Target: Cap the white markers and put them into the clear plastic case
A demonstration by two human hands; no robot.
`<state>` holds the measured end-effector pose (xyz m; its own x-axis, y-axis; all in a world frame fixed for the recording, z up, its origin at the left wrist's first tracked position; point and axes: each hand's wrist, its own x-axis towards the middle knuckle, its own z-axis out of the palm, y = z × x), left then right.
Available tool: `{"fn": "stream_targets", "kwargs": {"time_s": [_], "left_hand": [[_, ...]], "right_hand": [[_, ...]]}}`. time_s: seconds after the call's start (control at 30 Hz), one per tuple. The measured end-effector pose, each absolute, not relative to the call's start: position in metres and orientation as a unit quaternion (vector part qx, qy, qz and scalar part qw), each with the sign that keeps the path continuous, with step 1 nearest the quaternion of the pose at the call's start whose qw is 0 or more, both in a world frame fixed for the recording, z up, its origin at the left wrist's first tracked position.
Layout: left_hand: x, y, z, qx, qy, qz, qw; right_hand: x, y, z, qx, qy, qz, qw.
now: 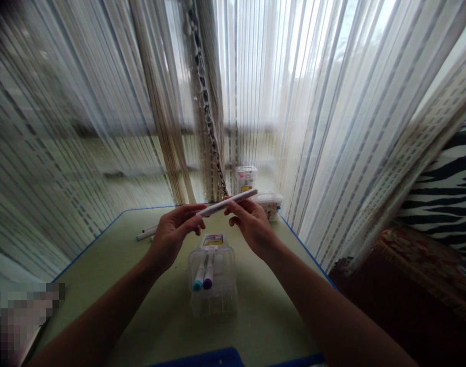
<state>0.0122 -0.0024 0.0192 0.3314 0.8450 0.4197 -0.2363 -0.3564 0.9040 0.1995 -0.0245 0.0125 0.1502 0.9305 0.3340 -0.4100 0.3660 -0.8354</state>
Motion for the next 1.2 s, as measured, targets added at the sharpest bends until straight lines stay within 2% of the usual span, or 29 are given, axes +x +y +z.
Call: {"fn": "stream_targets", "kwargs": {"time_s": [0.1, 0.2, 0.53, 0.67, 0.8, 1.03, 1.2], "left_hand": [[0.01, 0.004, 0.016, 0.625, 0.243, 0.539, 0.51], [0.008, 0.007, 0.013, 0.616, 0.247, 0.54, 0.517], [0.013, -0.005, 0.022, 0.653, 0.222, 0.502, 0.521], [0.015, -0.008, 0.023, 0.682, 0.22, 0.491, 0.495], [0.014, -0.005, 0.02, 0.67, 0.235, 0.52, 0.474], [0.014, 0.001, 0.017, 0.64, 0.235, 0.529, 0.506], [0.013, 0.002, 0.016, 0.675, 0.261, 0.491, 0.485]], "right_hand": [[0.203, -0.021, 0.015, -0.279, -0.401, 0.464, 0.739], [0.208, -0.022, 0.017, -0.274, -0.404, 0.473, 0.733], [0.211, -0.035, 0.021, -0.388, -0.61, 0.419, 0.55], [0.212, -0.033, 0.019, -0.399, -0.612, 0.44, 0.522], [0.214, -0.03, 0.019, -0.39, -0.567, 0.475, 0.548], [0.212, -0.029, 0.02, -0.363, -0.486, 0.488, 0.628], [0.21, -0.029, 0.017, -0.355, -0.516, 0.467, 0.625]]}}
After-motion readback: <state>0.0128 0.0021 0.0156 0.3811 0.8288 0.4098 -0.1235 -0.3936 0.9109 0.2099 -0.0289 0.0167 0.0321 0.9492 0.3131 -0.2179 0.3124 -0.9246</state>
